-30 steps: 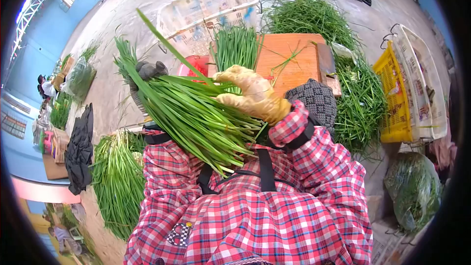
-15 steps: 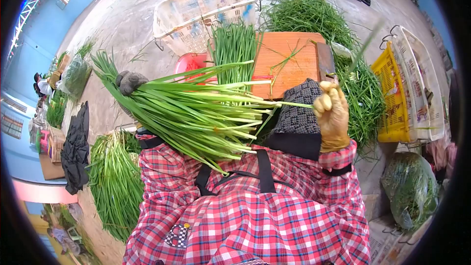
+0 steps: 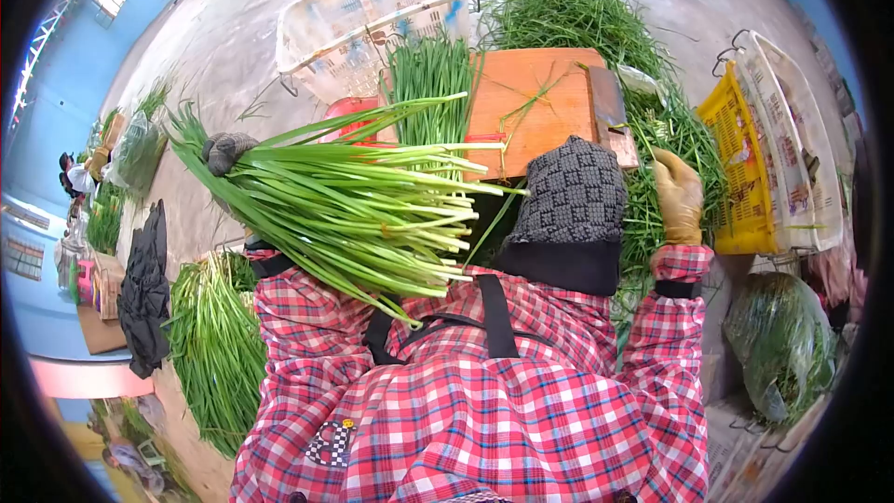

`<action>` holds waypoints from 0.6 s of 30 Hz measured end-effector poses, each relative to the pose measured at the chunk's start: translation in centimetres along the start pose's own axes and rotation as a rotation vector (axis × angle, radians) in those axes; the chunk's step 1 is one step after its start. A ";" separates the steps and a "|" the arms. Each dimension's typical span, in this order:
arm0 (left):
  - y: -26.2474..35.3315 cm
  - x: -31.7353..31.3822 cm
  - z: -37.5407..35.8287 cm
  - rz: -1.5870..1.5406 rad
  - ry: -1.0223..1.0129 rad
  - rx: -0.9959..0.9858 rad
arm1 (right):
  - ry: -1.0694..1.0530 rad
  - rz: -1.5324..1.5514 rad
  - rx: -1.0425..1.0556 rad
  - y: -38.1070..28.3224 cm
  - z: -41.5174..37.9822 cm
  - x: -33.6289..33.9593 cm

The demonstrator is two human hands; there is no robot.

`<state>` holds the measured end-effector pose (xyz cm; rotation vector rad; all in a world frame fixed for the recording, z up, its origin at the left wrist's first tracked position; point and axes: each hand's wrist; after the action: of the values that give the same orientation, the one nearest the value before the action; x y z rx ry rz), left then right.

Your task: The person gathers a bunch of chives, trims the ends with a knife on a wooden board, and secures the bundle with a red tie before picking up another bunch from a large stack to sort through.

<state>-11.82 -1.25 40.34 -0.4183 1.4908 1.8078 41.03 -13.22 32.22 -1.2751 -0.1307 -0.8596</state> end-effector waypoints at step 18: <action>-9.2 2.6 3.7 -0.191 0.048 0.980 | -0.567 0.324 0.192 -9.9 -0.9 -3.3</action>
<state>-6.28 3.52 33.13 -0.0937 2.0616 0.7596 32.21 -12.74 37.92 -1.2833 -0.4331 -0.1874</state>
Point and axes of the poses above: each hand's wrist, its own z-axis towards the middle knuckle, its own x-axis out of the back of the hand, y = z × x, and after that the axes turned 10 degrees about x, right-handed
